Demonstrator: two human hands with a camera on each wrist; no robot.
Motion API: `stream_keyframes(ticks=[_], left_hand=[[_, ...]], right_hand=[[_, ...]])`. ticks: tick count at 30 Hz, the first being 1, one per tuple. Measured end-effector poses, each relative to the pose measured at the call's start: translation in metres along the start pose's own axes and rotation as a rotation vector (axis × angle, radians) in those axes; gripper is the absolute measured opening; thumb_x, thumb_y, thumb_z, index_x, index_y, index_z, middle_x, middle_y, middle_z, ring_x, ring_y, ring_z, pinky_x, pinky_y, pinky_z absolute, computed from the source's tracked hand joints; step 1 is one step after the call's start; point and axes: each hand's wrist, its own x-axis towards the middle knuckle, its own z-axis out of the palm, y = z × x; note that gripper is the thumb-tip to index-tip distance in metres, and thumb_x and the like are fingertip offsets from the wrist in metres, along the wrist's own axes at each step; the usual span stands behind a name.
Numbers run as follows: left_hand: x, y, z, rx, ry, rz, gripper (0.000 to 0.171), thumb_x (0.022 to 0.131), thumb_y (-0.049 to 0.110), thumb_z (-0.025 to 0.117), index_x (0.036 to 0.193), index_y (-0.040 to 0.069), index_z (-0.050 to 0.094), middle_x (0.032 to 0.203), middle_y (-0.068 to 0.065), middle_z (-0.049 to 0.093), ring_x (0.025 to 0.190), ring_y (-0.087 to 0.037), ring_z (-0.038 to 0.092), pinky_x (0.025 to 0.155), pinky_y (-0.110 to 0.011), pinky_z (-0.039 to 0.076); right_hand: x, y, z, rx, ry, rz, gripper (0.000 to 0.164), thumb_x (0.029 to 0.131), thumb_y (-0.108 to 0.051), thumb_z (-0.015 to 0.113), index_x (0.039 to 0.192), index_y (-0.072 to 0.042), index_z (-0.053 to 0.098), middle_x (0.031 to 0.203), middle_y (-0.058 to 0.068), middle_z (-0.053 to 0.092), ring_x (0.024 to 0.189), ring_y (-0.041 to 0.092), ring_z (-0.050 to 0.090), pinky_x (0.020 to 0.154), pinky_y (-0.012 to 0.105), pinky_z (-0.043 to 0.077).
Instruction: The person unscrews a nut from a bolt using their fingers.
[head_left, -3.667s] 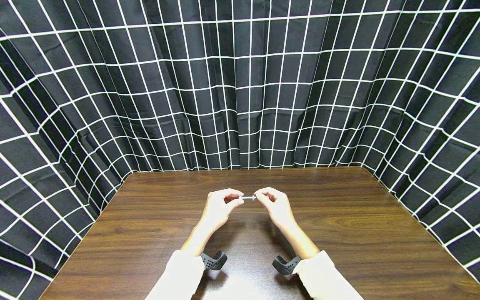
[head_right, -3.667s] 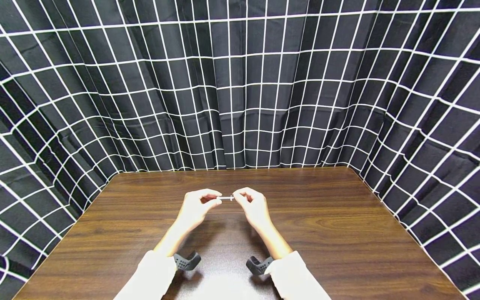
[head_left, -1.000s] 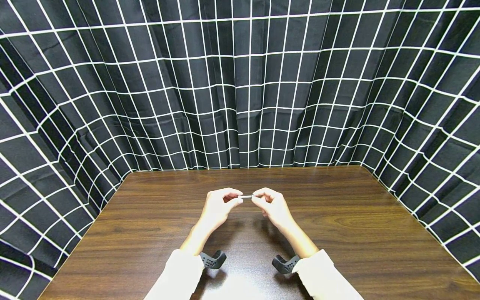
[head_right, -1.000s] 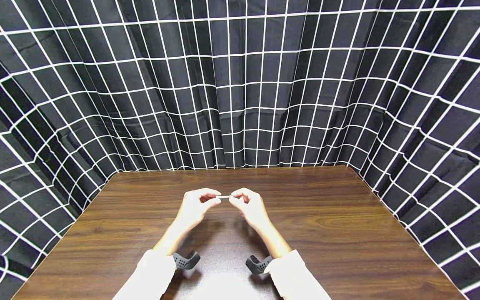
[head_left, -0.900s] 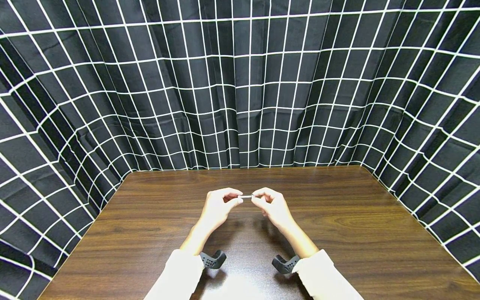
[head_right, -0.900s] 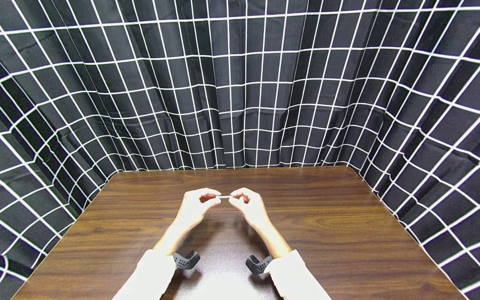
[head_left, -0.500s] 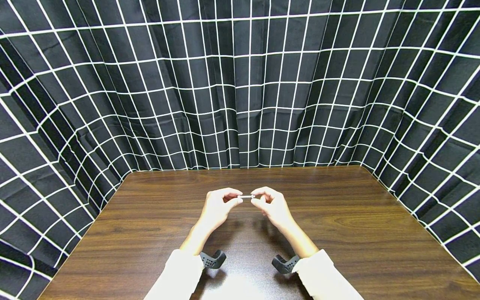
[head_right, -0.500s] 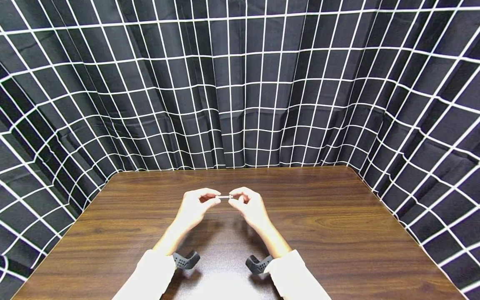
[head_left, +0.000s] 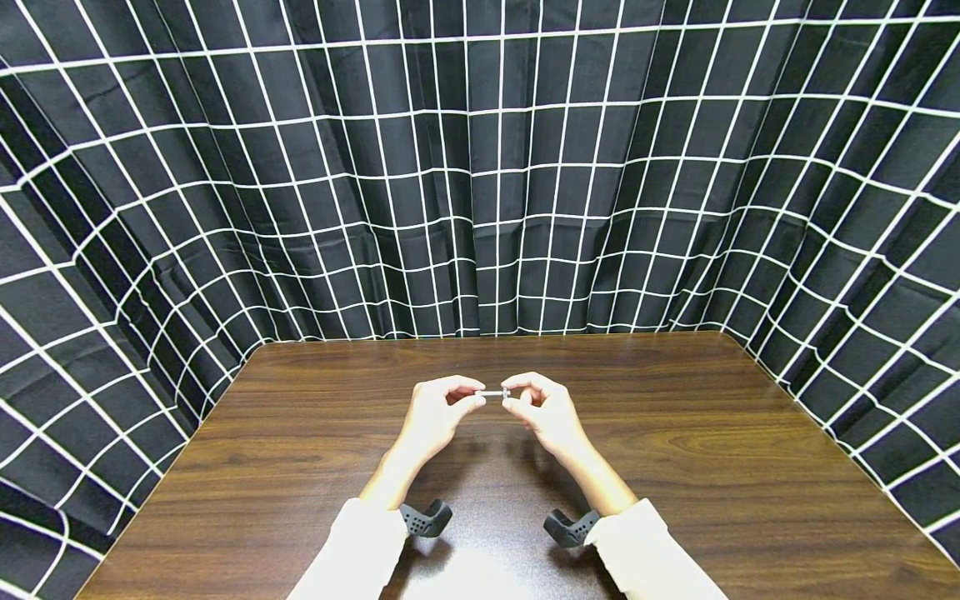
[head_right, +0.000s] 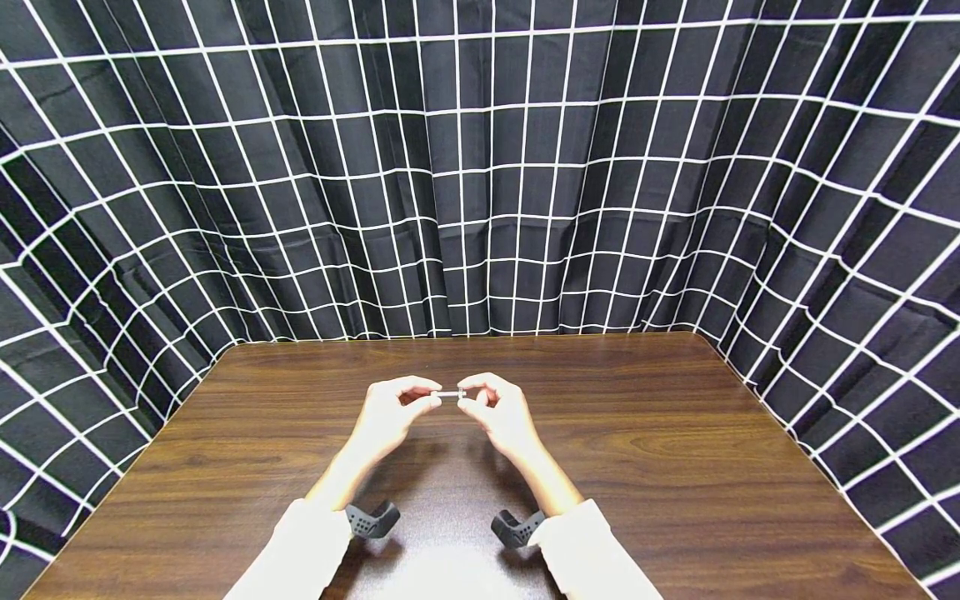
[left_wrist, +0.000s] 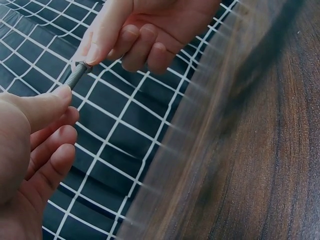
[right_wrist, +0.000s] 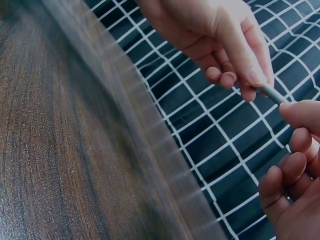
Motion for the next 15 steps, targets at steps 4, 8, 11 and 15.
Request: stream_keyframes(ticks=[4,8,11,15], left_hand=[[0.0000,0.0007,-0.0001,-0.001,-0.002,-0.004,0.011,0.083,0.012,0.076,0.094,0.013,0.075,0.082,0.009,0.071,0.067,-0.004,0.062,0.062,-0.025,0.050],[-0.0001,0.0001,0.0001,0.003,-0.009,-0.008,0.012,0.083,0.012,0.076,0.095,0.011,0.075,0.082,0.008,0.071,0.068,-0.005,0.063,0.062,-0.025,0.050],[-0.0002,-0.0008,0.0004,0.004,-0.009,-0.002,0.014,0.083,0.011,0.076,0.096,0.008,0.075,0.082,0.006,0.072,0.068,-0.005,0.063,0.062,-0.025,0.050],[0.0000,-0.0016,0.0005,0.007,-0.008,-0.002,0.013,0.083,0.011,0.076,0.095,0.009,0.075,0.081,0.007,0.071,0.067,-0.005,0.063,0.062,-0.025,0.050]], right_hand=[[-0.0005,0.0023,-0.0008,0.007,-0.003,-0.015,0.024,0.082,0.003,0.072,0.105,0.006,0.066,0.057,-0.003,0.047,0.047,0.005,0.040,0.044,0.020,0.031],[-0.0002,0.0044,-0.0018,0.002,-0.021,-0.034,0.029,0.081,0.003,0.072,0.110,0.005,0.065,0.058,-0.003,0.045,0.049,0.005,0.036,0.044,0.021,0.027],[0.0003,0.0067,-0.0022,-0.003,-0.046,-0.030,0.034,0.081,0.004,0.072,0.114,0.005,0.063,0.058,-0.004,0.044,0.048,0.004,0.035,0.043,0.021,0.026],[0.0002,0.0072,-0.0015,-0.028,-0.083,0.008,0.038,0.080,0.003,0.073,0.116,0.005,0.061,0.059,-0.003,0.046,0.047,0.005,0.037,0.042,0.021,0.030]])
